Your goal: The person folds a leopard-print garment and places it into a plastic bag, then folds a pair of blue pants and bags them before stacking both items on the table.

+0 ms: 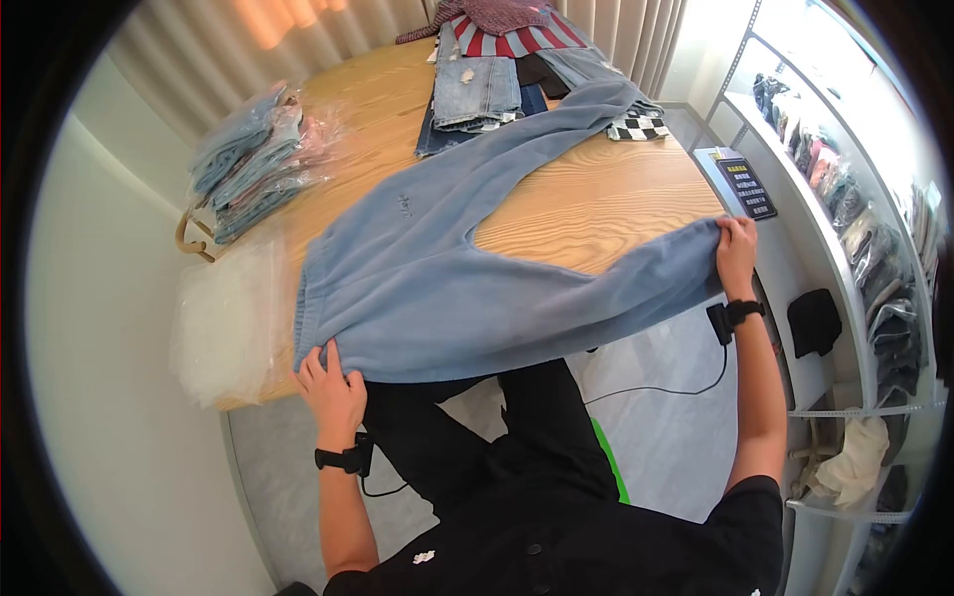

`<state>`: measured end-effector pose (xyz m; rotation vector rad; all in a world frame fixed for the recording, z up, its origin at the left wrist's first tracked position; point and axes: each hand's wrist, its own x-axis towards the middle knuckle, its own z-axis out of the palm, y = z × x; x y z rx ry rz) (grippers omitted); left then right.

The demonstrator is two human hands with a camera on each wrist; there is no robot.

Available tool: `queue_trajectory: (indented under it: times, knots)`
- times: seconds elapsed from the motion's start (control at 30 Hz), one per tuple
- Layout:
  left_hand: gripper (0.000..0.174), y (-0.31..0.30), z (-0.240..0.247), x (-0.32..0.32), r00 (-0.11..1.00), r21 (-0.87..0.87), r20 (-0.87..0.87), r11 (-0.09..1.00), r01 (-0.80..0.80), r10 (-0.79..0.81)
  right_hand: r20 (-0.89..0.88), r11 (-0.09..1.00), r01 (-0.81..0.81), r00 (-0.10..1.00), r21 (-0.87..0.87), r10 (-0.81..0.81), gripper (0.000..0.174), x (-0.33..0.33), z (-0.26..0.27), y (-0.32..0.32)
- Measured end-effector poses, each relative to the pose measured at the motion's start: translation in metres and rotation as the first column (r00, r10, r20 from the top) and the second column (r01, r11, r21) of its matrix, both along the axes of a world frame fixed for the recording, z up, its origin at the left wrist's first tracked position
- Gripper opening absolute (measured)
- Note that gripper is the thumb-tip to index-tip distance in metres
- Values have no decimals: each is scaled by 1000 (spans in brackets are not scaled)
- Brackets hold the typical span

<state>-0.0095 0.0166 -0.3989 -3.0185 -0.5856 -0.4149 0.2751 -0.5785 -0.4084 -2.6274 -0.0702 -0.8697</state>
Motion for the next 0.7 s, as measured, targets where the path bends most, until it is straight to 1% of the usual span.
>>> queue_trajectory:
  times: [0.07, 0.1, 0.13, 0.17, 0.2, 0.23, 0.27, 0.3, 0.33, 0.37, 0.4, 0.43, 0.47, 0.5, 0.53, 0.57, 0.63, 0.7]
  knots:
    - [58, 0, 2, 0, 1000, 26, 2, 999, -23, 23, 62, 999, -29, 998, -36, 31, 20, 17, 11, 7]
    - [57, 0, 8, 0, 996, -9, -77, 998, -55, 54, 64, 999, -27, 998, -33, 29, 20, 27, 6, 8]
    - [55, -1, 15, 1, 984, -40, -155, 995, -90, 83, -109, 995, 62, 992, -78, -70, 25, 37, -3, 10]
    - [55, -2, 20, 1, 985, -36, -152, 995, -90, 83, -274, 981, 139, 946, -137, -172, 31, 44, -10, 10]
    - [53, -2, 26, 3, 972, -42, -217, 994, -99, 87, -344, 947, 171, 902, -271, -261, 39, 34, 0, 26]
    - [50, -3, 33, 5, 956, -46, -280, 993, -110, 93, -340, 949, 171, 904, -264, -258, 39, 24, 7, 42]
    - [50, -4, 41, 9, 957, -41, -272, 993, -112, 97, -188, 953, 83, 972, -290, -142, 40, 13, 12, 57]
    - [48, -5, 51, 14, 921, -32, -370, 989, -146, 124, -33, 944, 3, 999, -330, -15, 41, 4, 15, 73]
    - [45, -9, 60, 19, 872, -21, -467, 984, -178, 148, -102, 962, -83, 993, -262, 58, 42, -7, 15, 89]
    - [45, -16, 71, 28, 873, -20, -465, 984, -178, 148, -169, 968, -166, 976, -188, 135, 43, -16, 15, 103]
    - [44, -26, 83, 40, 942, -42, -336, 999, -23, 7, -171, 968, -167, 976, -189, 135, 43, -20, 8, 113]
    - [42, -38, 96, 55, 970, -41, -199, 990, 135, -141, -243, 968, -184, 960, -172, 140, 44, -21, -3, 122]
    - [42, -52, 114, 77, 953, -198, -136, 950, 242, -271, -313, 968, -198, 939, -153, 143, 45, -21, -11, 128]
    - [42, -67, 127, 104, 920, -342, -52, 873, 348, -388, -316, 969, -194, 939, -153, 138, 45, -19, -13, 131]
    - [42, -78, 129, 130, 882, -504, 15, 758, 414, -472, -308, 975, -156, 946, -158, 101, 47, -14, -13, 132]
    - [41, -86, 129, 155, 837, -643, 98, 608, 466, -538, -300, 979, -116, 952, -165, 62, 48, -9, -13, 133]
    - [43, -96, 105, 215, 753, -614, 154, 535, 580, -639, -310, 981, -79, 951, -179, 20, 49, -5, -13, 135]
    - [43, -107, 76, 262, 760, -570, 202, 556, 604, -618, -312, 980, -35, 950, -196, -29, 50, -4, -11, 136]
